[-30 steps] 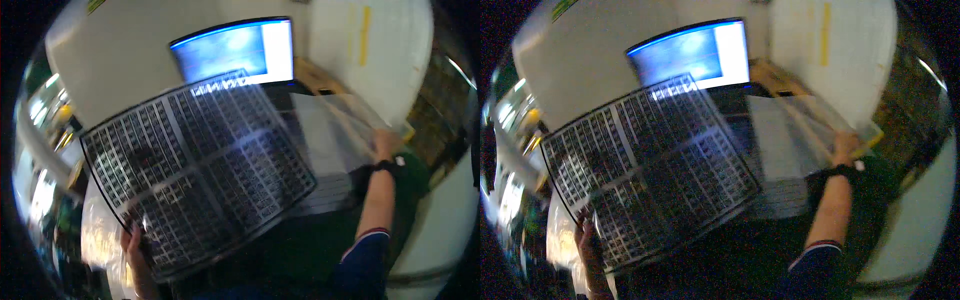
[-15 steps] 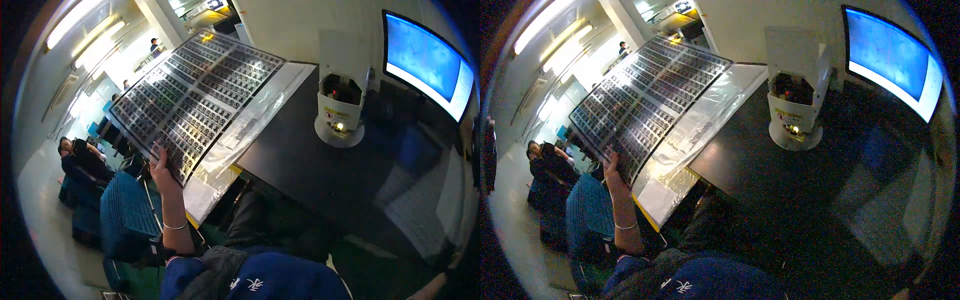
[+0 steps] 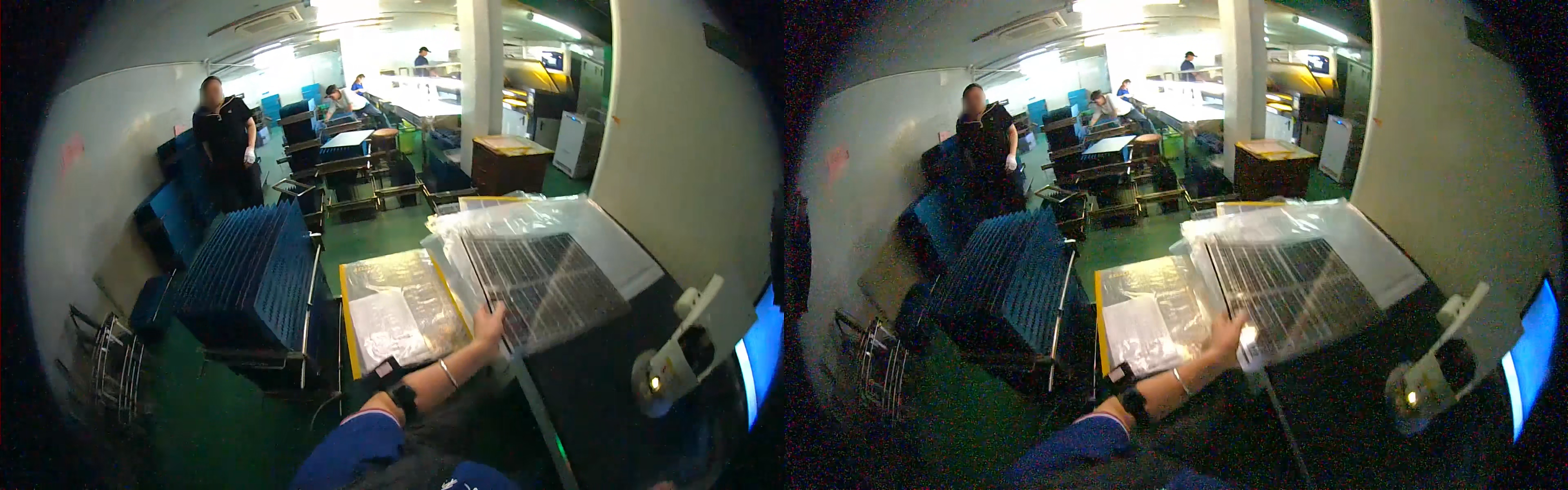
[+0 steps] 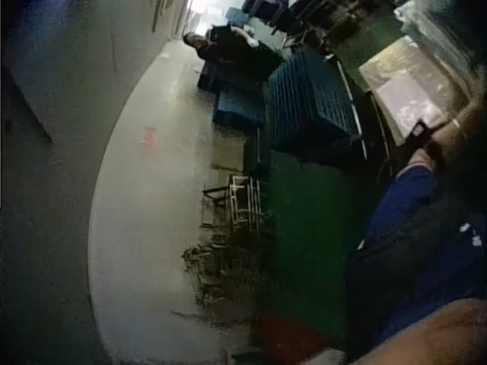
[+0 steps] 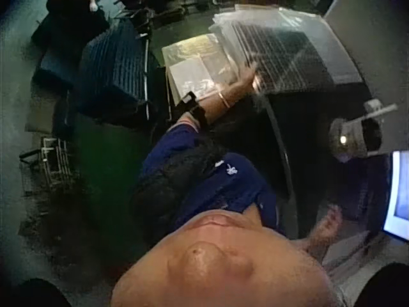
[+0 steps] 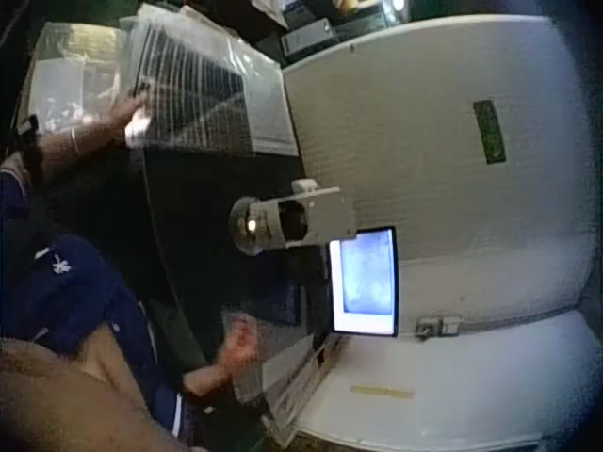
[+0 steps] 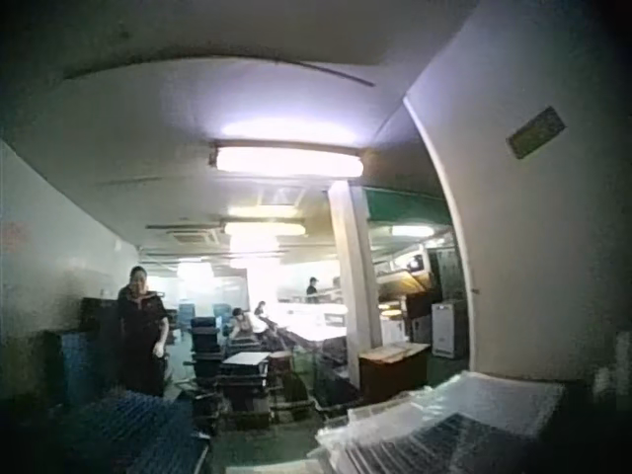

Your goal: The recorder removes film sheets from a protective sleeve and inspects them using a magnifying device and a computer monitor.

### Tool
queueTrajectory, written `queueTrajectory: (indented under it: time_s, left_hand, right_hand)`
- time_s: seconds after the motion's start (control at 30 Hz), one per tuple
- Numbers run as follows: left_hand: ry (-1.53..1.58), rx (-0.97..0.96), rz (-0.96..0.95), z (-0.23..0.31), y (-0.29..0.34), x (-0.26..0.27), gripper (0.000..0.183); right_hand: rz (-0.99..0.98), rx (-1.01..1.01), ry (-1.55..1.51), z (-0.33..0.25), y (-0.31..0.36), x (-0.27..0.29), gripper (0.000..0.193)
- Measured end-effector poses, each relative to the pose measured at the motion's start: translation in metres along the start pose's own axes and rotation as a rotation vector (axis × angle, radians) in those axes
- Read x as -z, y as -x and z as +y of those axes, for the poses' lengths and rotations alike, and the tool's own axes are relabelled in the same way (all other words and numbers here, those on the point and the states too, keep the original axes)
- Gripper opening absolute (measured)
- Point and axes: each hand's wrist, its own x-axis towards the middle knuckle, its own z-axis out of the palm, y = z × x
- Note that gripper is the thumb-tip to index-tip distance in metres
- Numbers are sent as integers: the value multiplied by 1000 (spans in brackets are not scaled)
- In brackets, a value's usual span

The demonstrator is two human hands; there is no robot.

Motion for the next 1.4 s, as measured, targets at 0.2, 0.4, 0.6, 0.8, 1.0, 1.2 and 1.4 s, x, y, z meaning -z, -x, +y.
queueTrajectory:
  time_s: [0.2,0.4,0.6,0.8,1.0,1.2,1.4]
  left_hand:
    - [266,281,-259,10,-3,-13,23]
    - [188,322,-500,13,-4,-2,22]
    - [37,198,-503,-20,-23,-1,22]
    - [351,128,-599,-37,-28,-2,20]
    - [237,133,-632,5,14,10,19]
    - [91,257,-877,31,58,32,32]
    - [94,471,-1063,30,72,38,39]
  right_hand:
    - [66,-206,-306,-30,-11,-144,26]
    - [283,-274,117,-52,-31,-179,22]
    - [352,-149,54,-46,-25,-183,21]
    - [326,-212,-72,-1,-21,-194,19]
    - [283,-150,-54,7,-28,-195,14]
    - [124,18,-254,-64,-36,-204,13]
    - [-266,426,-54,-134,-48,-222,45]
